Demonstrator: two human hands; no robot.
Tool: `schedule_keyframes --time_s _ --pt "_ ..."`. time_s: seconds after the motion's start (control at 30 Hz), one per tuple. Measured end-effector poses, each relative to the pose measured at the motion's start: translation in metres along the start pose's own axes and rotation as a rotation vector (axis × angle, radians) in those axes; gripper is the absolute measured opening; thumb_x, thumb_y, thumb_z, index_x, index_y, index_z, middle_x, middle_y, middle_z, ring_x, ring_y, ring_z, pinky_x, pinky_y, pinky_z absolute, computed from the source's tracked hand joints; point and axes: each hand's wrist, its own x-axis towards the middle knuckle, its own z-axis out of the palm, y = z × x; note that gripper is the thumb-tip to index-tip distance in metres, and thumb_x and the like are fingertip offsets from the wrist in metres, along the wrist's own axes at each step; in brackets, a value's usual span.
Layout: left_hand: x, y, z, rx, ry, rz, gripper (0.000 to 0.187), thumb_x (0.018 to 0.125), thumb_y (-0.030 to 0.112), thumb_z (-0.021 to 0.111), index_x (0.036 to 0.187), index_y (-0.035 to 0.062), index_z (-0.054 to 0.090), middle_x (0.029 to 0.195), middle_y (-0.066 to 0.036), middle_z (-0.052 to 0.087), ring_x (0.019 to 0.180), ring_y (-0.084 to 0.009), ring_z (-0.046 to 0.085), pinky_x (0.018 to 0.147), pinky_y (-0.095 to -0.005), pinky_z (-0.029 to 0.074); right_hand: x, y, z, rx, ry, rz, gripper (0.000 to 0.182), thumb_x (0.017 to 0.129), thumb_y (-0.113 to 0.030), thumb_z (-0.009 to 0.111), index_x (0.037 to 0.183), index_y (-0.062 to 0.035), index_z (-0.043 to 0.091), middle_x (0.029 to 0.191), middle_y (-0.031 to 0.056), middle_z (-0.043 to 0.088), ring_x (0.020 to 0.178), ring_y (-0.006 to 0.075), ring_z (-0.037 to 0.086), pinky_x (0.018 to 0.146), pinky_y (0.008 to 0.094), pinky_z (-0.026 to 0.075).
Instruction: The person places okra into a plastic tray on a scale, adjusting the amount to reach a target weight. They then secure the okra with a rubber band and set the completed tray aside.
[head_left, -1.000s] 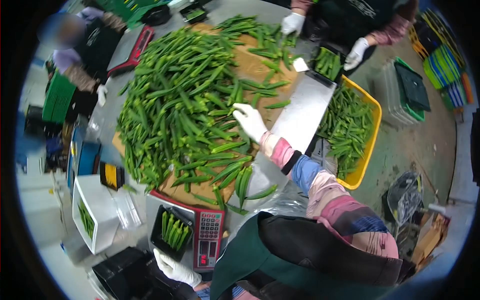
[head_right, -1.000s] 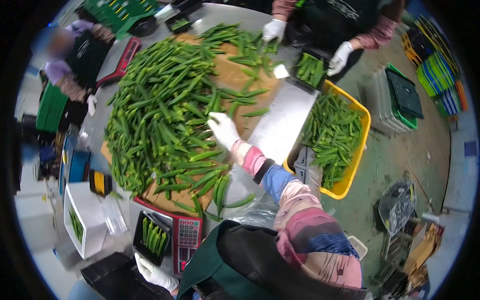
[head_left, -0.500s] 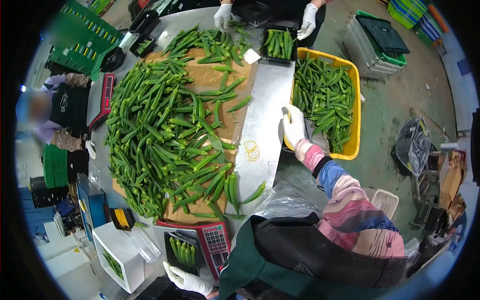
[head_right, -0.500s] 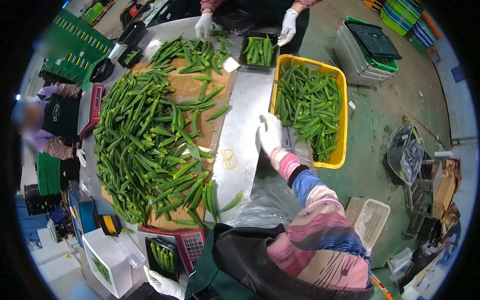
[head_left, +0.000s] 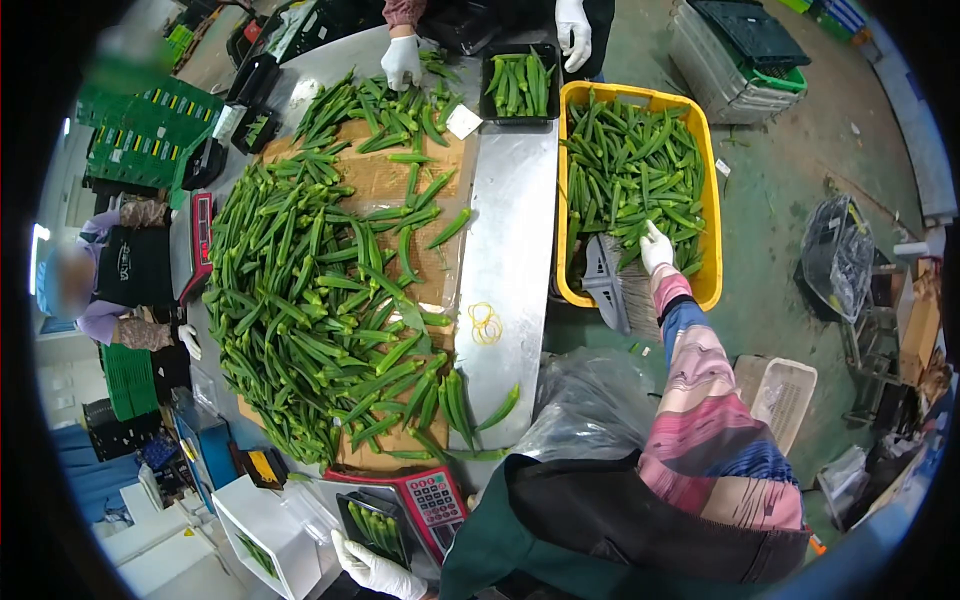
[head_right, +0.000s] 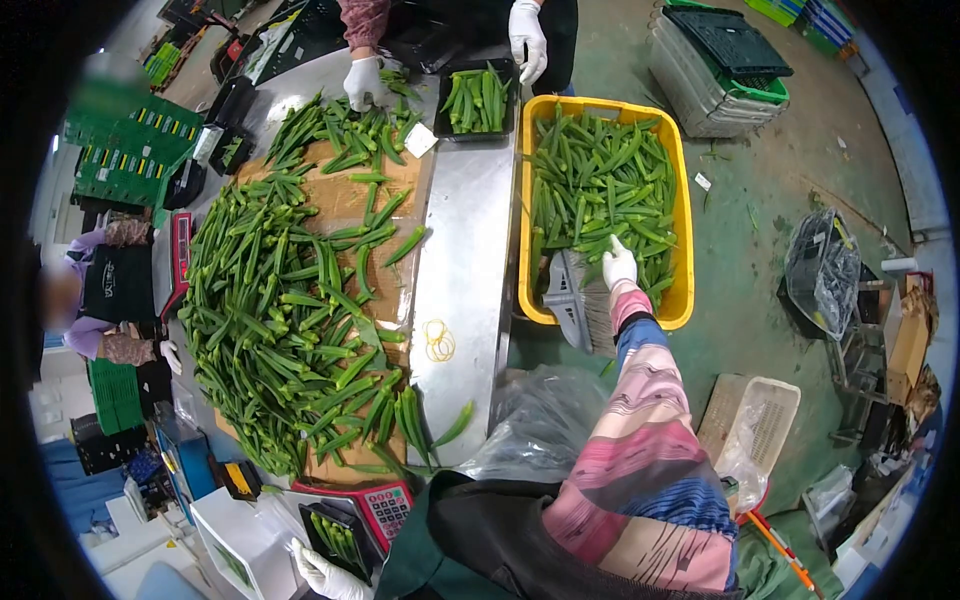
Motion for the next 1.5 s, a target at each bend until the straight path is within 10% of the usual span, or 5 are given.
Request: schedule_keyframes --time_s 0.2,0.57,0.9,1.33,1.5 --pt "0.021 -0.013 0.012 -0.007 0.068 0.266 0.024 0.1 0.008 0.06 0.115 -0.0088 0.067 0.11 -0.027 0.069 0.102 -0.036 0.066 0.093 -0.0407 0.053 0.002 -0.046 0.02 -0.395 -0.048 0.083 0.051 0.087 -0.028 0.071 0.135 -0.016 0.063 0.103 0.0257 0.071 0.103 0.0376 0.068 0.093 0.0435 0.054" --pt "0.045 0.015 0.035 0.138 -0.049 0.383 0.032 0.104 0.013 0.05 0.13 -0.004 0.058 0.126 -0.023 0.062 0.11 -0.0346 0.063 0.095 -0.042 0.052 -0.044 -0.14 -0.099 0.71 0.035 0.066 0.015 0.085 -0.007 0.077 0.096 -0.0041 0.068 0.089 0.0019 0.069 0.077 0.0105 0.061 0.072 0.0254 0.049" --pt "0.026 -0.043 0.058 1.562 0.073 0.787 0.047 0.105 0.013 0.042 0.152 0.0049 0.041 0.151 -0.017 0.048 0.126 -0.03 0.056 0.104 -0.0439 0.046 -0.055 -0.188 -0.131 0.871 -0.06 0.007 0.014 0.089 -0.013 0.074 0.097 -0.0041 0.068 0.082 -0.0008 0.065 0.067 0.0075 0.053 0.064 0.0232 0.042" --pt "0.014 -0.036 0.042 0.309 -0.125 0.428 0.041 0.103 0.011 0.054 0.143 0.0014 0.049 0.144 -0.017 0.053 0.128 -0.0345 0.054 0.109 -0.0437 0.043 -0.029 -0.081 -0.087 0.678 0.053 0.068 0.016 0.084 -0.011 0.077 0.096 -0.0031 0.07 0.081 0.0027 0.068 0.07 0.0106 0.059 0.065 0.0264 0.049" --pt "0.024 0.047 0.02 -0.38 -0.047 0.002 0.027 0.102 0.004 0.053 0.126 -0.0049 0.063 0.128 -0.014 0.066 0.119 -0.024 0.06 0.106 -0.0353 0.044 -0.046 -0.078 -0.091 -0.11 0.14 -0.208 0.026 0.083 -0.012 0.074 0.108 -0.0041 0.073 0.145 0.0256 0.052 0.138 0.0376 0.046 0.117 0.0416 0.035"
